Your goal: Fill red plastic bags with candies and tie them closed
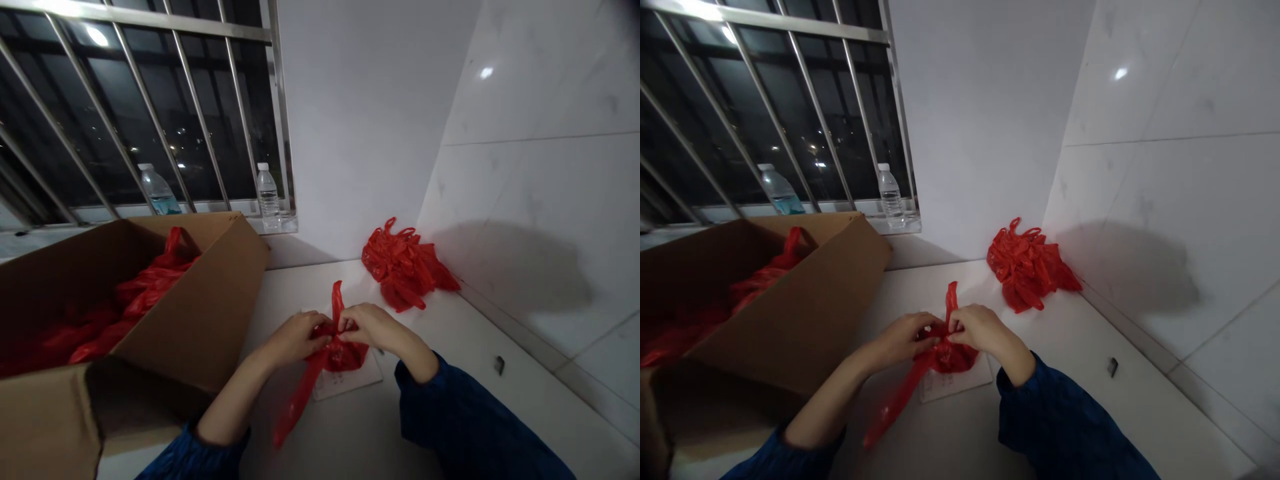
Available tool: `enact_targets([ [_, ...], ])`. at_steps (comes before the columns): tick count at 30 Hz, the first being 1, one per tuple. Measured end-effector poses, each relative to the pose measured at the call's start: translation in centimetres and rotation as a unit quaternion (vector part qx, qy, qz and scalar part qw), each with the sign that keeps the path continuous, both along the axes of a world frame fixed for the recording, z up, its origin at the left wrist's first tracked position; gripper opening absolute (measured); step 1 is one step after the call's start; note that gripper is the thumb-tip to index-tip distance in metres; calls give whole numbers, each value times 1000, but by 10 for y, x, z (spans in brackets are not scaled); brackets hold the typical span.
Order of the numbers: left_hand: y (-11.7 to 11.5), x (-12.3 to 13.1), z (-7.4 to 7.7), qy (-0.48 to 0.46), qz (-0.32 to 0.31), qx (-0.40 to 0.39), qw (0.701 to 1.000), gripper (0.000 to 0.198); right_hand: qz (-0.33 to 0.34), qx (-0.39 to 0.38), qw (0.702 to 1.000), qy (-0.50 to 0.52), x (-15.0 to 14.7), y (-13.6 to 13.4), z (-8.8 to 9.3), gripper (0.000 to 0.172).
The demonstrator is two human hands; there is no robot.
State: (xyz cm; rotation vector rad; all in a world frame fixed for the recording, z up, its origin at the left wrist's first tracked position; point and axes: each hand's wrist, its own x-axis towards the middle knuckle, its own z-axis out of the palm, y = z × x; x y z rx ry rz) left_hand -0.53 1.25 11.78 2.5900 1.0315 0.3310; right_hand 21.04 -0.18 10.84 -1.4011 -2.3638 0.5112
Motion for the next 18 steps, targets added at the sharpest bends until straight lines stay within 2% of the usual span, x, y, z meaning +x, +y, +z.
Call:
enact_targets([
  [4,-3,-2,11,26,20,-18,999,21,-17,-4,1000,10,1,3,-3,9],
  [8,-8,-4,19,29,21,-17,999,18,-27,5,999,26,6,1,2,12],
  [14,-15,-6,28,89,126,53,987,18,-30,21,999,38,17,-5,15,17],
  [18,-15,-16,40,142,204,61,967,20,-58,35,997,25,37,-2,19,20],
])
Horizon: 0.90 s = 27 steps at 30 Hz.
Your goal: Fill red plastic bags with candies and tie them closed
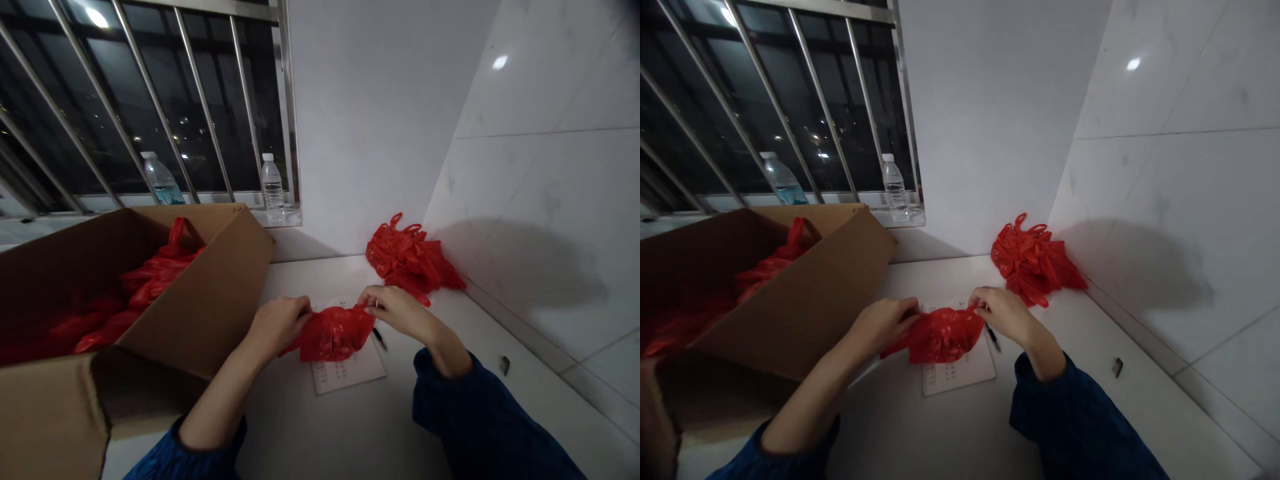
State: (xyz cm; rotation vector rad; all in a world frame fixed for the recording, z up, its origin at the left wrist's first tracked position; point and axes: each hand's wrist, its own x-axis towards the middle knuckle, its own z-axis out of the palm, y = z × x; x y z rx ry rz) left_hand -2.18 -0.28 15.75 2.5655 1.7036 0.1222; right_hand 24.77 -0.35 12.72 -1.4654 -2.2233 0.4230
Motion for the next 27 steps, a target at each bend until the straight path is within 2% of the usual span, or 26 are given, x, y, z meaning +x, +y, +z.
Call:
enact_targets([
  [5,-2,-18,12,27,79,-12,996,22,-69,-11,997,-21,21,7,-2,21],
  [7,-4,-20,12,24,83,0,996,21,-79,-14,996,-36,21,7,-4,19],
  [9,-5,-15,7,-10,46,27,999,22,-82,-13,995,-54,17,5,-3,17],
  [13,-3,6,-11,-83,-79,50,992,31,-70,-11,995,-67,2,-6,3,10],
  [16,-3,21,-23,-61,-106,54,991,23,-50,8,997,-49,-16,-14,7,13],
  [18,-3,26,-26,-51,-95,61,992,16,-47,14,997,-55,-27,-16,5,16],
  [21,-4,26,-24,-63,-54,73,994,16,-41,4,996,-73,-35,-14,1,9],
  [23,-4,22,-21,-61,-9,79,995,18,-34,5,997,-62,-32,-11,0,4],
  [27,0,13,-13,-35,76,82,993,24,-59,10,997,-50,-7,-8,5,6],
])
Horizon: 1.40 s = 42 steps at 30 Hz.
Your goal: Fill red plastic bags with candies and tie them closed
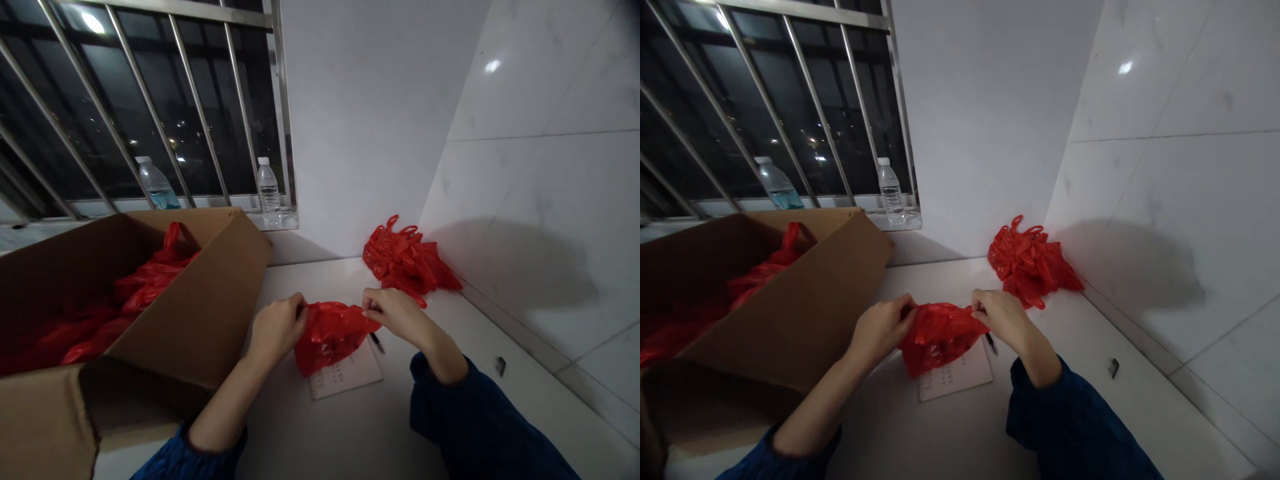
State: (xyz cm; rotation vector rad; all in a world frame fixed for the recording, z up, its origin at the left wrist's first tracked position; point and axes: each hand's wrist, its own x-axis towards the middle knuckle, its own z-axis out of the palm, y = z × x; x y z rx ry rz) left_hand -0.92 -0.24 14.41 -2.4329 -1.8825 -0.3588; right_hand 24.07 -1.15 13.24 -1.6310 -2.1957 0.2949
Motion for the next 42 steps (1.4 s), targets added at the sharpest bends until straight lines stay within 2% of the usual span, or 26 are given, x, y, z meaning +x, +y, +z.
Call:
enact_targets([
  [4,0,-8,5,44,58,-39,997,31,-41,-31,998,-25,17,-2,4,8],
  [6,-3,-10,6,48,44,-26,998,32,-55,-29,997,-43,15,-5,5,11],
  [10,-8,-1,1,-13,-121,34,992,44,-16,9,1000,-12,-3,-12,9,3],
  [12,-8,7,-5,-27,-191,47,980,46,12,13,1000,8,-14,-14,8,8],
  [14,-8,15,-11,-15,-233,52,971,36,27,-5,1000,-5,-23,-15,4,11],
  [16,-7,20,-15,2,-246,49,968,20,23,-18,999,-36,-28,-14,-1,12],
  [20,-5,18,-13,-38,-186,58,980,19,11,1,998,-65,-28,-13,-2,12],
  [23,-4,10,-5,-78,-99,56,990,19,35,24,998,-38,-19,-14,6,7],
  [27,-2,-1,6,-84,17,48,995,21,25,38,999,-1,4,-14,17,8],
  [30,-2,-6,12,-85,39,38,995,23,25,36,999,5,13,-15,19,10],
  [31,-3,-7,13,-100,27,38,994,22,22,38,999,1,14,-16,19,10],
  [33,-5,-7,13,-170,-35,38,984,20,16,44,999,-7,10,-20,20,10],
  [36,-10,-4,10,-280,-149,17,948,28,48,29,998,9,0,-26,23,8],
  [39,-13,3,8,-224,-212,-6,951,27,87,4,996,35,-7,-29,26,11],
  [42,-15,8,8,-142,-233,-10,962,16,65,6,997,40,-14,-29,24,15],
])
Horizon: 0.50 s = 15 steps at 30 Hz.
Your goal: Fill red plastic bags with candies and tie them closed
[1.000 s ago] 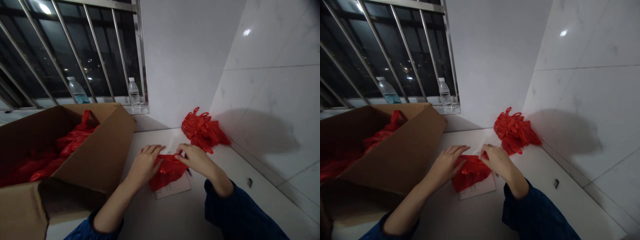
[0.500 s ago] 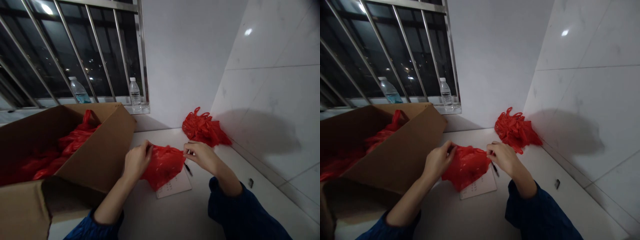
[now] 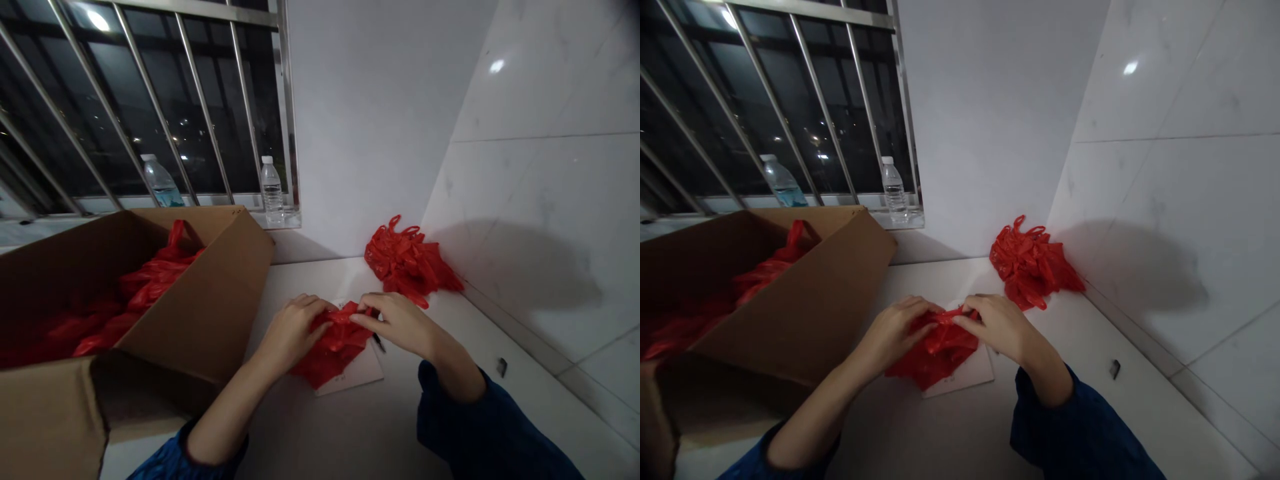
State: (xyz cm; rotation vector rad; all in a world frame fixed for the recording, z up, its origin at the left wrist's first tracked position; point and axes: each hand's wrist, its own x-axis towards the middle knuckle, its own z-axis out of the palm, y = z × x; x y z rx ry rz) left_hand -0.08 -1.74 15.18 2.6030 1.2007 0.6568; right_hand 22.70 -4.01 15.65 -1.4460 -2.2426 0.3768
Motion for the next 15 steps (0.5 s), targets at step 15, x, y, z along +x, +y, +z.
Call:
enact_targets([
  [15,-24,-23,40,-305,70,-13,950,52,-283,57,950,-123,29,-14,11,33],
])
